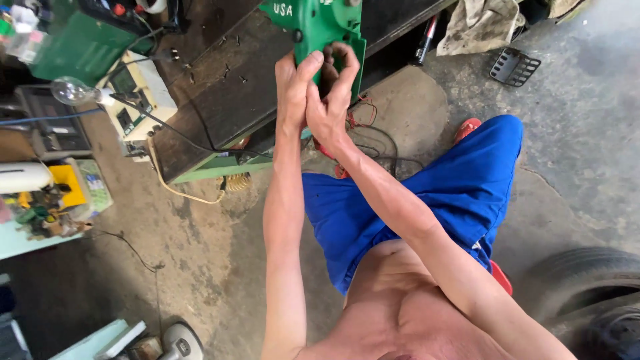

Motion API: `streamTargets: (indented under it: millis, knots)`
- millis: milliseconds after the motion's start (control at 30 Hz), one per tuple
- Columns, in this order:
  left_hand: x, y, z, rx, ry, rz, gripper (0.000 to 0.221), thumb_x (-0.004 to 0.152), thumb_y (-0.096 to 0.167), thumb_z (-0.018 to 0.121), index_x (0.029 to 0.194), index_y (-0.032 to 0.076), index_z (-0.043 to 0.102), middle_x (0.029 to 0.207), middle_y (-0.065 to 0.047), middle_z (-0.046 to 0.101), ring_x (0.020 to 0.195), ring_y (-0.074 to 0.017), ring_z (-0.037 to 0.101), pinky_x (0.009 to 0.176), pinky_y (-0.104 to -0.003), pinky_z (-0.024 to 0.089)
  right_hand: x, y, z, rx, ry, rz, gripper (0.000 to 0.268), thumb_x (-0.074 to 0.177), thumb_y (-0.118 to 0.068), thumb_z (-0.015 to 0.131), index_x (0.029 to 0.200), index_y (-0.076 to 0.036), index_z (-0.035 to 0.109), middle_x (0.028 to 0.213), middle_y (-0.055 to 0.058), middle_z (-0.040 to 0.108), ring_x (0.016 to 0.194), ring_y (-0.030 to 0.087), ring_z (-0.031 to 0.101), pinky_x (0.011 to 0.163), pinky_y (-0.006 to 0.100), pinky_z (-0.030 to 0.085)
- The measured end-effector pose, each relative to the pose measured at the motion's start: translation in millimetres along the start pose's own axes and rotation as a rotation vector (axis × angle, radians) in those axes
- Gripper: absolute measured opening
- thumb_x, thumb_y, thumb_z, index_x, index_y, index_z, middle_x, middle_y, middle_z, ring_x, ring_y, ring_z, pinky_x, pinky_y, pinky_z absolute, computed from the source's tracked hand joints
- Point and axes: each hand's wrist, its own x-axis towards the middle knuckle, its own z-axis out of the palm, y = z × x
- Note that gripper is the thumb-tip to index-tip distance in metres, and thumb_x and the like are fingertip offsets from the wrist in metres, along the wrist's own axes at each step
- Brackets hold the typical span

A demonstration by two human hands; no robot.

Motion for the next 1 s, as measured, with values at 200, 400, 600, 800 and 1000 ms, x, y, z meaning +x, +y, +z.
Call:
streamTargets:
  millis: [200, 400, 600, 800, 1000]
  knots:
    - [-7, 6, 7, 0.356, 0.017, -0.096, 0.036, 0.084, 0.019, 0.069, 0.060, 0.019, 0.042, 0.059, 0.010, 0.040, 0.057, -0.0033, 0.037, 0.050, -0.028, 0.035, -40, -16, -30, -0.209, -0.146, 0.218, 0.053, 0.109, -0.022, 0.043, 0.158, -0.012, 0.024, 0.144, 0.021, 0.062, 0.127, 0.031, 0.069, 0.097, 0.042, 0.057]
    - [1, -4, -21, 0.918, -0.004, 0.217, 0.022, 0.085, 0.026, 0.066, 0.072, 0.009, 0.065, 0.064, -0.003, 0.067, 0.054, -0.0188, 0.061, 0.055, -0.039, 0.048, -63, -20, -89, -0.405, -0.406, -0.231, 0.033, 0.102, -0.012, 0.064, 0.129, 0.005, 0.058, 0.129, 0.025, 0.063, 0.119, 0.040, 0.063, 0.100, 0.050, 0.055]
    - [32, 5, -65, 1.241, -0.057, 0.174, 0.023, 0.085, 0.023, 0.068, 0.075, 0.008, 0.054, 0.059, -0.007, 0.056, 0.049, -0.0304, 0.053, 0.048, -0.047, 0.039, -68, 23, -130, -0.477, -0.395, -0.146, 0.012, 0.094, -0.001, 0.064, 0.102, 0.004, 0.071, 0.094, 0.017, 0.075, 0.083, 0.030, 0.072, 0.072, 0.042, 0.058]
    - [40, 15, -73, 1.055, -0.127, 0.178, 0.011, 0.086, 0.012, 0.068, 0.084, 0.004, 0.061, 0.068, -0.004, 0.062, 0.056, -0.0198, 0.054, 0.055, -0.039, 0.048, -72, 44, -164, -0.595, -0.486, 0.359, 0.031, 0.095, -0.010, 0.056, 0.114, 0.010, 0.071, 0.094, 0.022, 0.077, 0.053, 0.019, 0.066, 0.041, 0.032, 0.055]
    - [22, 45, -50, 1.100, -0.035, 0.073, 0.051, 0.095, 0.011, 0.073, 0.129, 0.018, 0.036, 0.090, -0.011, 0.071, 0.074, -0.0458, 0.060, 0.073, -0.055, 0.047, -97, 72, -209, -0.674, -0.570, 0.608, 0.043, 0.085, -0.018, 0.049, 0.112, 0.005, 0.074, 0.093, 0.015, 0.076, 0.058, 0.020, 0.061, 0.054, 0.039, 0.048]
